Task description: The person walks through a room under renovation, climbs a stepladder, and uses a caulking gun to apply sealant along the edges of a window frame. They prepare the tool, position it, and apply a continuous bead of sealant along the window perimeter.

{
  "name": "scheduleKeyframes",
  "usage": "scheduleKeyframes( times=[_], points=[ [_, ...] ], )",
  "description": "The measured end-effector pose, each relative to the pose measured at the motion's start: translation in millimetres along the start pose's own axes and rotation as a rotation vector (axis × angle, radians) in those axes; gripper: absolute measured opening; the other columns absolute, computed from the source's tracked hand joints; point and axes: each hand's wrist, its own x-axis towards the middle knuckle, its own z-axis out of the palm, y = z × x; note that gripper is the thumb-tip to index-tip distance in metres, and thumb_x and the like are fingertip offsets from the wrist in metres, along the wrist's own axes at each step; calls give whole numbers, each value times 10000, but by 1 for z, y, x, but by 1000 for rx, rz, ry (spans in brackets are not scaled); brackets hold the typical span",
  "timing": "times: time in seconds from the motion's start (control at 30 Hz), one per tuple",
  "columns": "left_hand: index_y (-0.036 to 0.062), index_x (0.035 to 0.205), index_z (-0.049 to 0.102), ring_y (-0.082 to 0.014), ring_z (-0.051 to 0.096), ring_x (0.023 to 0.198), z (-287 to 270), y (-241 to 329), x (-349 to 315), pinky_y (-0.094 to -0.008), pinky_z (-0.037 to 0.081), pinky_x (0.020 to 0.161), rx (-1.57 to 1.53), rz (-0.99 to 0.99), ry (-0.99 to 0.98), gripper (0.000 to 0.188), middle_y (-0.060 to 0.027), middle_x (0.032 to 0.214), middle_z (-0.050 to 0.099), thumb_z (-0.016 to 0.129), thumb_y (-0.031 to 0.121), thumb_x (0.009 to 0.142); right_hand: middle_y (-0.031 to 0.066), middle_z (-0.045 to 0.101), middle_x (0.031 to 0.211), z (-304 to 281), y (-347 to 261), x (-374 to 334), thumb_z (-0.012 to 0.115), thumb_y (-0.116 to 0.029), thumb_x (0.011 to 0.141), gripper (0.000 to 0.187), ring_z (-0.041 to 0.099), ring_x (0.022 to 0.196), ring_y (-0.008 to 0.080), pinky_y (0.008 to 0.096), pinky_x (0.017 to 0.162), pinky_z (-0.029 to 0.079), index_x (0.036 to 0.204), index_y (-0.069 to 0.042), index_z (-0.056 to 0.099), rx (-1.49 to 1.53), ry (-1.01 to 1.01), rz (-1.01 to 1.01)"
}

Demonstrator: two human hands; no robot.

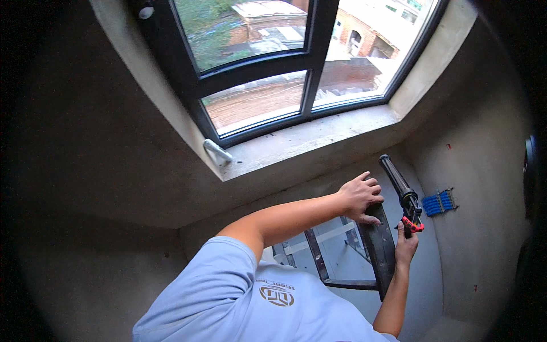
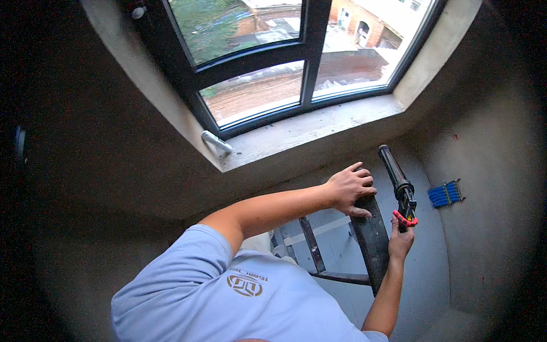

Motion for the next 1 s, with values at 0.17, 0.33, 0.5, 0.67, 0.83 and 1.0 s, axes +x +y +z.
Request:
scheduleKeyframes(
  times=[0.17, 0.33, 0.5, 0.67, 0.83, 1.0],
  points=[
    [142, 1111, 704, -285, 544, 1157, 0, 10, -3, -511, 415, 1019, 21, -47, -40, 705, -96, 1096, 629, 582, 762, 798, 93, 726, 912, -1, -8, -8, 701, -305, 970, 349, 655, 868, 161, 328, 829, 500, 1140, 0, 719, -118, -84, 9],
    [152, 1113, 707, -280, 548, 1154, 2, 5, -3, -445, 454, 928, 49, -60, -37, 691, -86, 1117, 637, 594, 754, 791, 99, 720, 849, 4, -2, -2, 698, -323, 966, 353, 658, 800, 189, 353, 781, 507, 1039, 21, 725, -28, -34, -4],
    [157, 1127, 688, -272, 542, 1128, 1, 2, -4, -446, 464, 885, -11, -34, -18, 678, -76, 1067, 618, 634, 737, 780, 95, 719, 861, 4, 3, 2, 694, -328, 970, 370, 653, 809, 185, 361, 782, 507, 1029, 37, 716, -41, -38, 44],
    [109, 1107, 695, -306, 557, 1127, -5, 5, -11, -475, 465, 963, -67, -1, 164, 619, -116, 1135, 618, 714, 640, 789, 105, 730, 934, 3, -2, -3, 690, -293, 975, 357, 669, 870, 180, 347, 823, 514, 1099, 41, 711, -40, -52, -36],
    [82, 924, 684, -278, 633, 950, -63, -105, -89, -399, 522, 825, -6, -657, 527, 206, -144, 934, 659, 719, 282, 886, 81, 696, 918, 2, -6, -6, 688, -300, 976, 369, 616, 861, 166, 331, 837, 483, 1096, 48, 690, -79, -120, 99],
    [50, 989, 711, -412, 682, 990, -193, -323, -208, -475, 515, 888, 136, -1556, 877, 488, -220, 1012, 721, 533, 504, 964, 93, 700, 921, 6, 4, -3, 693, -325, 973, 400, 613, 858, 179, 346, 846, 484, 1056, 66, 689, -176, -117, 163]
  ],
)
